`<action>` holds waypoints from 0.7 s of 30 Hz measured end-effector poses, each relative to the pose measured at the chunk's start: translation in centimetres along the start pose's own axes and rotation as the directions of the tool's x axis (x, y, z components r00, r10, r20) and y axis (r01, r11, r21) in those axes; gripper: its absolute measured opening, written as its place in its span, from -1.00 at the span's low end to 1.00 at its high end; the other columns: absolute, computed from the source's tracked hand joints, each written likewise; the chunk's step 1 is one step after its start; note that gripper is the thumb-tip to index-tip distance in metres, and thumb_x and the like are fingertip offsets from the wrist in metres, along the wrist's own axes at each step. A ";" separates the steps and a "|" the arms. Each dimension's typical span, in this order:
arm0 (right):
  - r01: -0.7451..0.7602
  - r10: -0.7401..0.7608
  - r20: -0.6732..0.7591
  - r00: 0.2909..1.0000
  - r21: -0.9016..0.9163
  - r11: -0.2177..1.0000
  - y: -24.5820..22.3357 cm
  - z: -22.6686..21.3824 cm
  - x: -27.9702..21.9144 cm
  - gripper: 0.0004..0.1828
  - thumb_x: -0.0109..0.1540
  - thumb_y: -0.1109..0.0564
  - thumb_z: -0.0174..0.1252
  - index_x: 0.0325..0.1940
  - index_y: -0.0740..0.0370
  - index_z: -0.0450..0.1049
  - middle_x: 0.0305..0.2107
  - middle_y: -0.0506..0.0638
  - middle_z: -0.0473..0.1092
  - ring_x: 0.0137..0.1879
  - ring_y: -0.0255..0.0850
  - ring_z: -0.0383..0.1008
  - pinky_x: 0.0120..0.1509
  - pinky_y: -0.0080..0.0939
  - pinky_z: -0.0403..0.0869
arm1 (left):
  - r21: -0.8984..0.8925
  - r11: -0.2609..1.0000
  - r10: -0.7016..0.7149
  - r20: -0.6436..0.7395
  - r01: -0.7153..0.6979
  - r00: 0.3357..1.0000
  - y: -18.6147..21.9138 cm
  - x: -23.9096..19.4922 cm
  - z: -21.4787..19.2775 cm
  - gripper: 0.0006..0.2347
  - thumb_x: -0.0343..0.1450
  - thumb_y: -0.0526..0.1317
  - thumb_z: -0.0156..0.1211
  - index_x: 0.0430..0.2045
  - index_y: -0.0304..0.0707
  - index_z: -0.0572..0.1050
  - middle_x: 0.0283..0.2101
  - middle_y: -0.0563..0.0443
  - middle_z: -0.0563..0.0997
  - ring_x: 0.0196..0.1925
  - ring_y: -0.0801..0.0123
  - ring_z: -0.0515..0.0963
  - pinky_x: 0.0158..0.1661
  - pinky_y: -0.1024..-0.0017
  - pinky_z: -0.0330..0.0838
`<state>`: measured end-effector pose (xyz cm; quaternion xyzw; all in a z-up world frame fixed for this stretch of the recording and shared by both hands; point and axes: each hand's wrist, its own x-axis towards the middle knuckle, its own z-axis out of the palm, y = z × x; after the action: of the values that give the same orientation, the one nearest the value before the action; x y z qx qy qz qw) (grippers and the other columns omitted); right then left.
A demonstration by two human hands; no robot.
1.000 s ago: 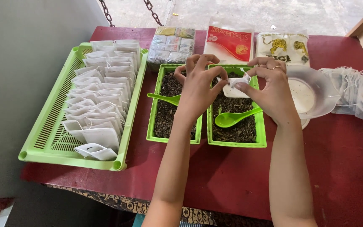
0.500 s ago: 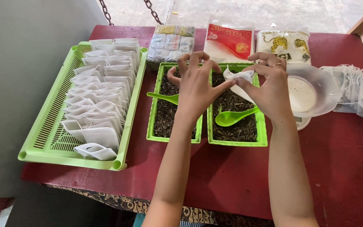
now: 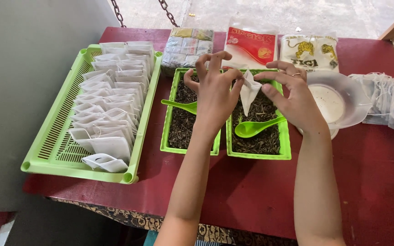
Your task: The person fills white tea bags with loose tea leaves using a green plastic scoop. They scoop the leaves from a green tray, pour them into the open tea bag, and then place the filled bag into a green basket. The person repeats this process for multiple tea bags.
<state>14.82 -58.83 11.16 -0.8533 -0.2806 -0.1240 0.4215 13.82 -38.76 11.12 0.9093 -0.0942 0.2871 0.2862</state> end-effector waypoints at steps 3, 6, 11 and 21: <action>0.008 -0.008 -0.001 1.000 -0.020 1.000 0.2 0.6 -0.2 -0.74 0.30 0.02 0.26 0.07 0.03 0.59 0.20 0.10 0.30 0.29 0.13 0.11 0.40 0.20 0.07 | 0.000 1.000 0.007 0.009 -0.007 1.000 -0.1 -0.1 0.6 -0.97 0.34 -0.22 0.35 -0.45 -0.05 0.61 0.02 0.08 0.32 0.24 0.10 0.05 0.14 -0.37 -0.15; -0.006 -0.002 -0.094 0.996 -0.077 0.997 0.9 1.0 0.1 -0.89 0.29 0.11 0.30 -0.10 0.02 0.63 0.14 0.07 0.32 0.27 0.10 0.13 0.34 0.18 0.13 | -0.008 1.000 0.018 0.053 -0.018 0.998 0.2 -0.1 0.8 -0.95 0.33 -0.20 0.35 -0.43 -0.04 0.61 0.01 0.08 0.33 0.23 0.10 0.08 0.13 -0.36 -0.16; -0.008 -0.010 -0.175 0.985 -0.103 0.995 1.1 0.7 0.0 -0.86 0.21 0.12 0.40 -0.16 -0.01 0.62 0.07 0.03 0.36 0.21 0.03 0.21 0.37 0.07 0.19 | -0.003 1.000 -0.006 0.087 0.006 0.996 0.3 -0.2 0.7 -0.88 0.30 -0.17 0.40 -0.39 -0.05 0.62 0.01 0.06 0.35 0.23 0.08 0.08 0.13 -0.38 -0.18; -0.099 0.070 -0.194 0.979 -0.145 0.985 1.9 1.0 0.0 -0.83 0.20 0.00 0.42 -0.21 -0.04 0.55 0.06 -0.08 0.36 0.26 -0.01 0.23 0.25 0.06 0.16 | -0.075 0.997 -0.011 0.032 0.013 0.999 0.1 -0.2 0.4 -0.92 0.35 -0.16 0.33 -0.41 -0.03 0.56 0.03 0.08 0.35 0.28 0.07 0.09 0.15 -0.34 -0.19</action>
<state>15.92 -58.97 9.28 -0.8789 -0.1927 -0.2073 0.3840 13.81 -39.08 10.82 0.9028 -0.1039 0.2674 0.3203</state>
